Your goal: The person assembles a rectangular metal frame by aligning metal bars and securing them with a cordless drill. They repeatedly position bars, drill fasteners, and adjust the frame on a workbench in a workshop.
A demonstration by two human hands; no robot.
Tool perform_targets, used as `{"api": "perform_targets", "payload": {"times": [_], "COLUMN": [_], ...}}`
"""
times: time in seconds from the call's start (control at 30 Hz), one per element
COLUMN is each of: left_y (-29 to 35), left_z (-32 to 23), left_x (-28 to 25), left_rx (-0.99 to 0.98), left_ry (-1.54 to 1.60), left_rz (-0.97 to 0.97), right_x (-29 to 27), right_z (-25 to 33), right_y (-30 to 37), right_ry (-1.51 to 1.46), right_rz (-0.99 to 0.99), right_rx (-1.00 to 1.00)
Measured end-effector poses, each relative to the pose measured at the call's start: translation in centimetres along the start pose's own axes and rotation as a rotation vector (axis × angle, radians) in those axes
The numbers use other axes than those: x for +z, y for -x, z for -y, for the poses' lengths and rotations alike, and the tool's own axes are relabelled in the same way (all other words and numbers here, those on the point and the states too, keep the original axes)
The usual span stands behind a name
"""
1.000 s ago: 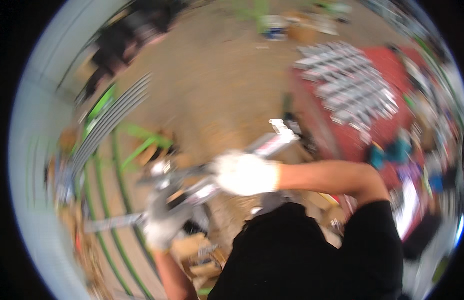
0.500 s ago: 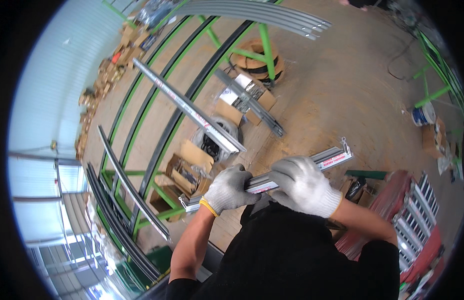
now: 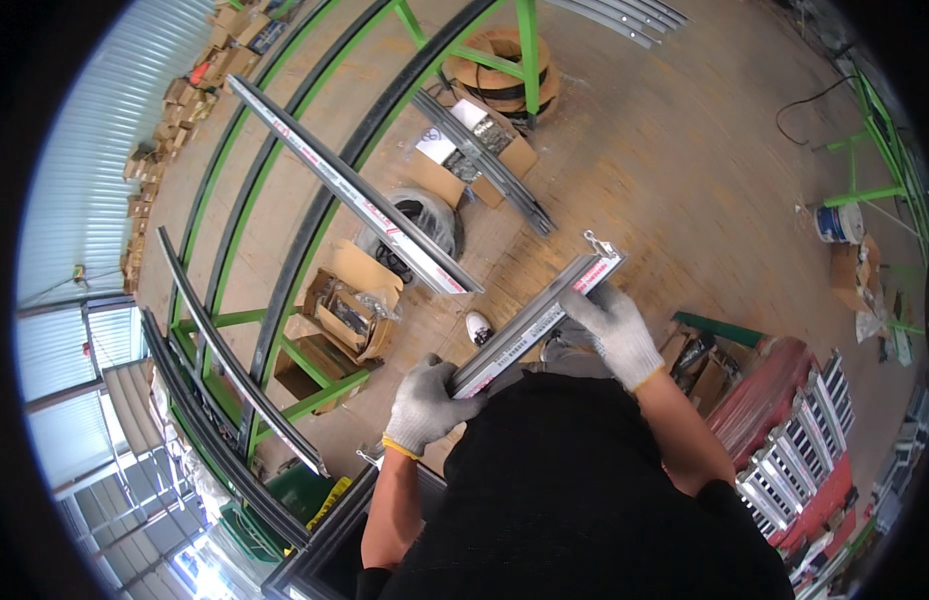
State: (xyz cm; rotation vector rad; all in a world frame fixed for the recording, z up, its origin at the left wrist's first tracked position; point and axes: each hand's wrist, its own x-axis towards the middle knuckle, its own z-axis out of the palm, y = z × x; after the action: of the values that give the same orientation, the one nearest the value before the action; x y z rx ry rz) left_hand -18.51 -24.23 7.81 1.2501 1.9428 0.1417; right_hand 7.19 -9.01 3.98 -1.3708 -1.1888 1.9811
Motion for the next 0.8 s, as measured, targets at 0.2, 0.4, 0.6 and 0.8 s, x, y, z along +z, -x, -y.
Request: {"api": "perform_targets", "payload": {"times": [0.2, 0.4, 0.6, 0.8], "left_y": [-0.3, -0.1, 0.0, 0.0], "left_z": [1.9, 4.1, 6.7, 8.6], "left_x": [-1.8, -4.8, -6.8, -7.1], "left_rx": [-0.055, -0.08, -0.138, -0.106], "left_ry": [0.17, 0.243, 0.269, 0.384], "left_rz": [0.018, -0.13, -0.267, -0.291], "right_x": [2.0, 7.7, 10.0, 11.2], "right_z": [-2.7, -5.6, -5.0, -5.5], "right_y": [-0.9, -3.8, -4.1, -4.9], "right_ry": [0.005, 0.11, -0.065, -0.174], "right_rz": [0.186, -0.001, -0.048, -0.054], "right_rx": [-0.107, -0.083, -0.014, -0.029]}}
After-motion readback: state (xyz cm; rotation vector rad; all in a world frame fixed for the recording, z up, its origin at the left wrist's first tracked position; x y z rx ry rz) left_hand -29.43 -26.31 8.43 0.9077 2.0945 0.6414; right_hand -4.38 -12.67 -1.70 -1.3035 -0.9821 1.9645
